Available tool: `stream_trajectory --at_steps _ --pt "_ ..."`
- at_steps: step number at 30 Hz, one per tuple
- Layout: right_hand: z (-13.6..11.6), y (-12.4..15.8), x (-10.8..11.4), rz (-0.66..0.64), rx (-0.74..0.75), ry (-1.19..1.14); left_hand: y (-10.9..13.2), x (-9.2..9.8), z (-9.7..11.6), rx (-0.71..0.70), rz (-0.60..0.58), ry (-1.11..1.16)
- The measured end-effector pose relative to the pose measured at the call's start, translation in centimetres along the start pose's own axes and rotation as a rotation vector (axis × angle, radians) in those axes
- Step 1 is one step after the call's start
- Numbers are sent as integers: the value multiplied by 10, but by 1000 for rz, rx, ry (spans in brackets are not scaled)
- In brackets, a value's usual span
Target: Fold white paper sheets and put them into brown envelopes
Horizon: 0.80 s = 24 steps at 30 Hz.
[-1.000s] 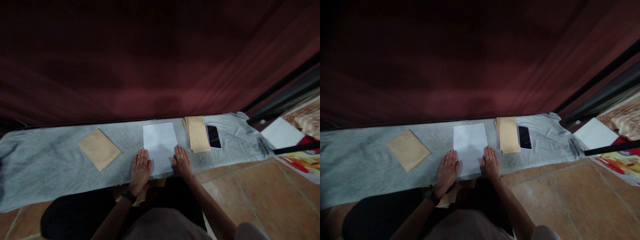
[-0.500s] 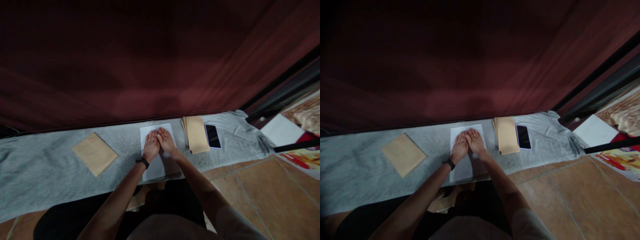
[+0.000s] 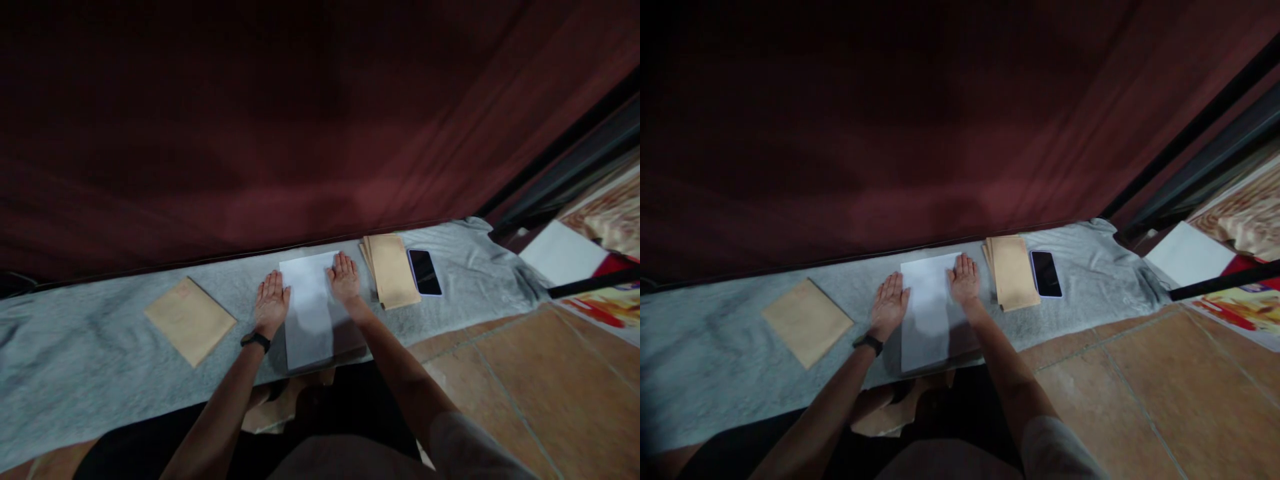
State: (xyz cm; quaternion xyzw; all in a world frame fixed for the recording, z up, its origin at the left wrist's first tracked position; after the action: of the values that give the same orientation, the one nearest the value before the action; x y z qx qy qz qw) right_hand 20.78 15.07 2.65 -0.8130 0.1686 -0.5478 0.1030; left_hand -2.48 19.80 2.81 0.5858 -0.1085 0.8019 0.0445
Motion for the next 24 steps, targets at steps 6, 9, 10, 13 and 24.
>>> stream_trajectory --at_steps 6,9,10,13,24 --pt "-2 65 23 32 53 -70 60 18 -24 44 -47 158" --pt "-11 120 34 48 84 -95 113 8 -26 145 -164 309" --pt "-14 137 38 57 87 -85 129 3 -25 193 -212 380" --pt "-32 172 45 26 134 -52 157 -1 -24 390 -296 599" --pt "-51 183 64 -169 270 -57 153 25 -28 836 -465 960"
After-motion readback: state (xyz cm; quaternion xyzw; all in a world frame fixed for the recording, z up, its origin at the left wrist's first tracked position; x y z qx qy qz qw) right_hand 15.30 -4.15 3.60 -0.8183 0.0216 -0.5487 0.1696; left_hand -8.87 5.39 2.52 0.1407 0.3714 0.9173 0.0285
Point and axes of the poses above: each hand's wrist, its own y-axis away from the middle knuckle, its own x-axis out of the back of the hand, z = x × y, the point moved 9 cm from there along -y, towards the middle knuckle, and after that the axes turned 13 degrees about x, right-handed, at the moved point
